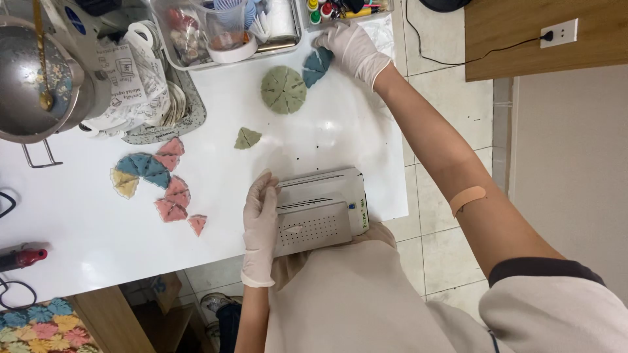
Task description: Inspecting and organizing small scented wax wedges on a workstation.
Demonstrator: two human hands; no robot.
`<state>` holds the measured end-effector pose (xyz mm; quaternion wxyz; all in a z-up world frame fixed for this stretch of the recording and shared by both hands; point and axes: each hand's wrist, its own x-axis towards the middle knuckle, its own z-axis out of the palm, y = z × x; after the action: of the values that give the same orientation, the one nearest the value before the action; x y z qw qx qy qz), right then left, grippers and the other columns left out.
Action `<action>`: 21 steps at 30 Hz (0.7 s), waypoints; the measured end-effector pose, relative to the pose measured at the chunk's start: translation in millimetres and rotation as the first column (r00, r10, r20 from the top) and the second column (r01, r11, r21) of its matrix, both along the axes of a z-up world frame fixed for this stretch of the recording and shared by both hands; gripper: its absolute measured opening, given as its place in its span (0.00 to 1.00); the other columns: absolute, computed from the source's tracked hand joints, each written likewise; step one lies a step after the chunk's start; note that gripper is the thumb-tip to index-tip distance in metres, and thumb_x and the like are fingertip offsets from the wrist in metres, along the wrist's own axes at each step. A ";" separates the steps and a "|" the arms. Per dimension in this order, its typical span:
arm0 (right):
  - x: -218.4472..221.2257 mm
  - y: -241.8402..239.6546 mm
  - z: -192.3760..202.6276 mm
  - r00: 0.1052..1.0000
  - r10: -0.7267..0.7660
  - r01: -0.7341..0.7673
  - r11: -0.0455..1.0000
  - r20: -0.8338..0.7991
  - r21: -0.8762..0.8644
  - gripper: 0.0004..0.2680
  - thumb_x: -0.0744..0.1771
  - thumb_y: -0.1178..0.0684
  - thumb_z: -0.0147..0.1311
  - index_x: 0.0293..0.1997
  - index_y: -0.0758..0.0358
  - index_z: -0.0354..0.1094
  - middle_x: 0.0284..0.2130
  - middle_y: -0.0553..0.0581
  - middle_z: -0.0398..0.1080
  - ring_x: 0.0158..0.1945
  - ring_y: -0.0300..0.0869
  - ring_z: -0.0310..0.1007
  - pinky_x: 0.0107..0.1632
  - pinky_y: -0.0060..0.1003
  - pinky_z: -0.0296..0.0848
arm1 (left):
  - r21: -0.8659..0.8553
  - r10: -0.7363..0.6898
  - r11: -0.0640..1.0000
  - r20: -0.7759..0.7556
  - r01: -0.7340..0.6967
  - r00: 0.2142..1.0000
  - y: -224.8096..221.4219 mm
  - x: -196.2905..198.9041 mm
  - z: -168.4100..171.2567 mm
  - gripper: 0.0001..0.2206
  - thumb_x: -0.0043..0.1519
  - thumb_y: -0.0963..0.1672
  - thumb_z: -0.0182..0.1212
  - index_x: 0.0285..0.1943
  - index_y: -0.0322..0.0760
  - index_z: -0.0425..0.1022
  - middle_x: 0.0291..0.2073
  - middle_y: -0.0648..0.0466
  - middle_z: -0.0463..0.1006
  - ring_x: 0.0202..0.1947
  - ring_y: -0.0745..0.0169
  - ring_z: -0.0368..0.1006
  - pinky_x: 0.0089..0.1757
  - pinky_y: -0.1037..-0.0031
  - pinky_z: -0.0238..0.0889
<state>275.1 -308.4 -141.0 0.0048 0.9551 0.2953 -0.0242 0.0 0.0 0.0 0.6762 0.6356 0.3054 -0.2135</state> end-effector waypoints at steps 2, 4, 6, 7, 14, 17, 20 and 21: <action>-1.2 0.8 3.2 1.000 0.001 -0.001 0.999 0.011 0.051 0.15 0.62 0.58 0.60 0.53 0.47 0.77 0.42 0.54 0.75 0.48 0.50 0.75 0.49 0.43 0.74 | 0.000 -0.017 1.000 0.051 0.017 0.999 0.5 -1.4 -3.1 0.19 0.69 0.41 0.50 0.70 0.32 0.65 0.58 0.47 0.76 0.58 0.58 0.72 0.57 0.71 0.64; -1.8 -0.5 3.9 1.000 -0.003 0.001 0.995 0.022 0.097 0.14 0.62 0.56 0.61 0.53 0.47 0.77 0.43 0.55 0.75 0.48 0.50 0.75 0.49 0.44 0.73 | -0.003 -0.037 0.999 0.101 0.037 0.994 -1.3 -1.6 -4.6 0.19 0.69 0.41 0.50 0.70 0.31 0.65 0.59 0.46 0.75 0.59 0.58 0.72 0.59 0.71 0.65; -2.5 -0.5 1.3 0.997 -0.033 0.041 0.993 -0.068 0.113 0.17 0.61 0.56 0.62 0.56 0.51 0.76 0.43 0.57 0.75 0.46 0.51 0.75 0.48 0.45 0.73 | -0.009 -0.038 0.999 0.120 0.039 0.992 -2.9 -1.7 -3.7 0.19 0.70 0.41 0.50 0.70 0.30 0.65 0.58 0.46 0.76 0.59 0.57 0.72 0.60 0.71 0.65; -1.8 -1.4 -0.9 0.997 -0.034 0.042 0.993 -0.069 0.113 0.17 0.61 0.56 0.62 0.56 0.51 0.76 0.43 0.57 0.75 0.46 0.51 0.75 0.48 0.45 0.73 | -0.009 -0.038 0.999 0.119 0.040 0.992 -3.2 -1.4 -2.8 0.19 0.70 0.41 0.50 0.70 0.30 0.65 0.58 0.46 0.76 0.59 0.57 0.72 0.60 0.71 0.65; -0.1 -4.2 -13.8 1.000 0.004 -0.004 1.000 0.016 0.029 0.19 0.63 0.61 0.59 0.60 0.48 0.73 0.44 0.53 0.74 0.47 0.47 0.75 0.49 0.42 0.73 | 0.001 -0.037 0.999 0.099 0.037 0.994 -0.2 -1.6 2.3 0.20 0.69 0.42 0.50 0.70 0.31 0.65 0.58 0.46 0.75 0.59 0.57 0.72 0.59 0.71 0.64; 0.3 -2.2 -9.2 1.000 0.009 -0.008 1.000 0.007 -0.003 0.21 0.62 0.61 0.57 0.63 0.47 0.71 0.45 0.53 0.74 0.47 0.47 0.75 0.48 0.42 0.72 | 0.006 -0.032 0.999 0.091 0.031 0.995 -0.2 -2.0 3.6 0.20 0.69 0.42 0.51 0.70 0.32 0.65 0.58 0.47 0.75 0.59 0.58 0.72 0.58 0.72 0.64; 0.6 -0.5 -4.9 1.000 0.002 -0.003 0.999 -0.029 -0.036 0.22 0.62 0.61 0.58 0.64 0.47 0.69 0.46 0.53 0.73 0.47 0.47 0.74 0.47 0.43 0.72 | 0.012 -0.036 0.999 0.082 0.035 0.996 -0.3 -3.0 3.5 0.20 0.69 0.42 0.51 0.70 0.32 0.65 0.58 0.47 0.76 0.59 0.58 0.72 0.56 0.73 0.65; 0.3 0.1 -3.6 0.999 0.001 -0.003 1.000 -0.048 -0.031 0.23 0.62 0.60 0.58 0.65 0.47 0.68 0.47 0.53 0.73 0.48 0.47 0.74 0.47 0.43 0.71 | 0.008 -0.034 0.999 0.095 0.033 0.995 -0.3 -3.8 3.2 0.20 0.69 0.42 0.51 0.70 0.32 0.65 0.58 0.47 0.76 0.58 0.58 0.72 0.56 0.75 0.66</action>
<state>275.3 -308.3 -144.6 0.0128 0.9538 0.2958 -0.0515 -3.8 -0.3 3.2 0.6840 0.6524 0.2629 -0.1933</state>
